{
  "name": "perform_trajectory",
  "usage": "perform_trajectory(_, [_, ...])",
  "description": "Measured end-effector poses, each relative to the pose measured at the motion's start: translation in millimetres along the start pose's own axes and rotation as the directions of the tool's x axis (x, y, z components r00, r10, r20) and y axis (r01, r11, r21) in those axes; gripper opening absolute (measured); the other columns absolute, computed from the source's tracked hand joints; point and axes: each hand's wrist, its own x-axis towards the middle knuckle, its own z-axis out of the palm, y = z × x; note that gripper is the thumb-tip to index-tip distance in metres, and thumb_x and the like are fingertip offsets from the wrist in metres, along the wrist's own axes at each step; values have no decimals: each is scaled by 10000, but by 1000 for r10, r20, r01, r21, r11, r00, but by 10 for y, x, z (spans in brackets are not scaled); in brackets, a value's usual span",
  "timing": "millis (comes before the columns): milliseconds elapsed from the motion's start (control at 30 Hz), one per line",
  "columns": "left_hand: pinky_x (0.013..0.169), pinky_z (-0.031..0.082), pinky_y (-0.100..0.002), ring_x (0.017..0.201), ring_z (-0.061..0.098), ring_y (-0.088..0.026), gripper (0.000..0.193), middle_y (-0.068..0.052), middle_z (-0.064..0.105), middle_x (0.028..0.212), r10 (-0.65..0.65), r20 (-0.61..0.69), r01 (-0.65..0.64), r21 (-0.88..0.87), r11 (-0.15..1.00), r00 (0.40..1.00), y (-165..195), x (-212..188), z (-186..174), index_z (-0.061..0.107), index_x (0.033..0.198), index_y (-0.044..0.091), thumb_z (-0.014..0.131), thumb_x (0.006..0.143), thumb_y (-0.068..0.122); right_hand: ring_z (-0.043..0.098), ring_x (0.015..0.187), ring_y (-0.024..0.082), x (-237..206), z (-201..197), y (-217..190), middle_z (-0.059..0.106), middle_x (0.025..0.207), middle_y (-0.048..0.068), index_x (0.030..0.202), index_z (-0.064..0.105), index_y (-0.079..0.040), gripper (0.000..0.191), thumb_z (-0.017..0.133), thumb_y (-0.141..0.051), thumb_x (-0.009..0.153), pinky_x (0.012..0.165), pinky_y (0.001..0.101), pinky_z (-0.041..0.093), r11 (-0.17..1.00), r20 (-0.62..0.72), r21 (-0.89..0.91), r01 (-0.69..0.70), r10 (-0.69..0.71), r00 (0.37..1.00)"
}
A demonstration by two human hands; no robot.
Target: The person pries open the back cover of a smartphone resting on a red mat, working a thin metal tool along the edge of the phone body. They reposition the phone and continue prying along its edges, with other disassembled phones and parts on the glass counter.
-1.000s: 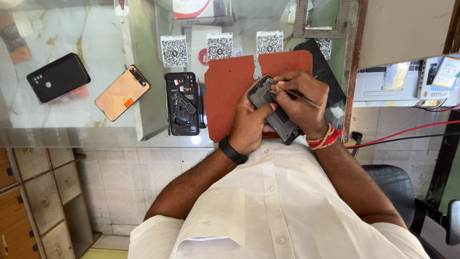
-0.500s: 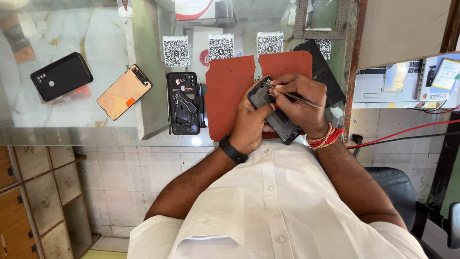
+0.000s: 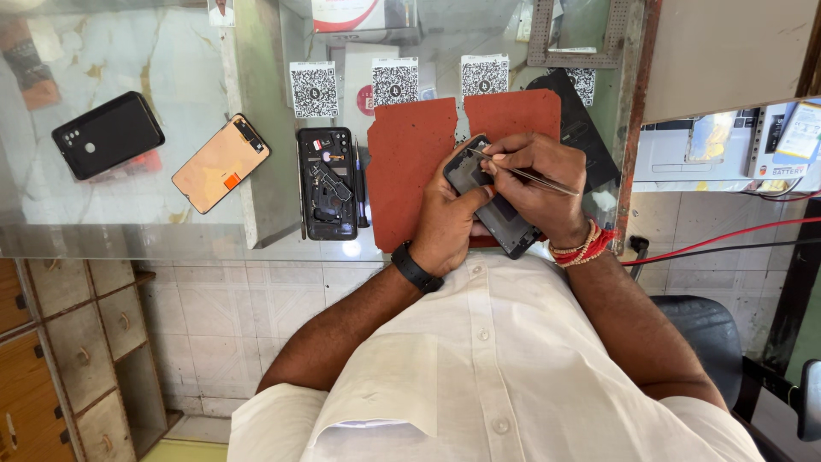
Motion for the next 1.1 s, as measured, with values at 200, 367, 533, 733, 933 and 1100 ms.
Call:
perform_trajectory(200, [936,618,-318,1175,623,-168,657,-112,590,1346,10,0,-10,-18,1000,1000,-18,13,-6,414,1541,57,523,923,-137,767,957,220,17,16,9,741,1015,175,912,651,43,158,791,116,899,789,294,634,998,-18,-57,33,-34,999])
perform_trajectory(367, [918,624,-327,1167,626,-179,675,-120,588,1337,-9,-6,9,21,1000,1000,11,8,10,412,1536,65,518,901,-142,764,953,205,6,7,17,736,1023,183,914,643,43,158,786,108,917,776,282,642,1000,-43,-13,-26,26,999])
perform_trajectory(533, [910,627,-329,1166,629,-185,668,-132,583,1342,-8,15,8,33,999,1000,22,-10,6,414,1539,62,520,912,-141,758,945,190,-10,-6,31,744,1037,188,919,636,41,160,786,95,930,771,273,632,997,-19,47,-52,53,998])
perform_trajectory(733, [905,635,-334,1166,630,-183,676,-126,583,1342,-9,7,9,14,1000,1000,4,3,-2,410,1540,66,516,905,-139,752,910,177,-36,15,53,747,1026,189,913,635,49,154,776,106,933,744,262,624,996,-35,30,-86,87,996])
perform_trajectory(933, [925,621,-326,1167,621,-179,681,-121,593,1339,12,5,-12,19,1000,1000,-21,-11,-7,424,1543,63,524,904,-151,768,968,192,-37,15,64,735,1064,197,943,621,53,119,720,119,953,826,297,663,990,-65,88,-109,115,991])
perform_trajectory(1100, [942,611,-320,1176,623,-177,652,-125,597,1342,35,35,-37,38,999,999,-34,-1,-29,434,1544,54,536,934,-153,763,956,206,-37,-7,50,743,1029,197,924,625,48,158,774,101,930,787,285,642,998,-11,46,-47,47,999])
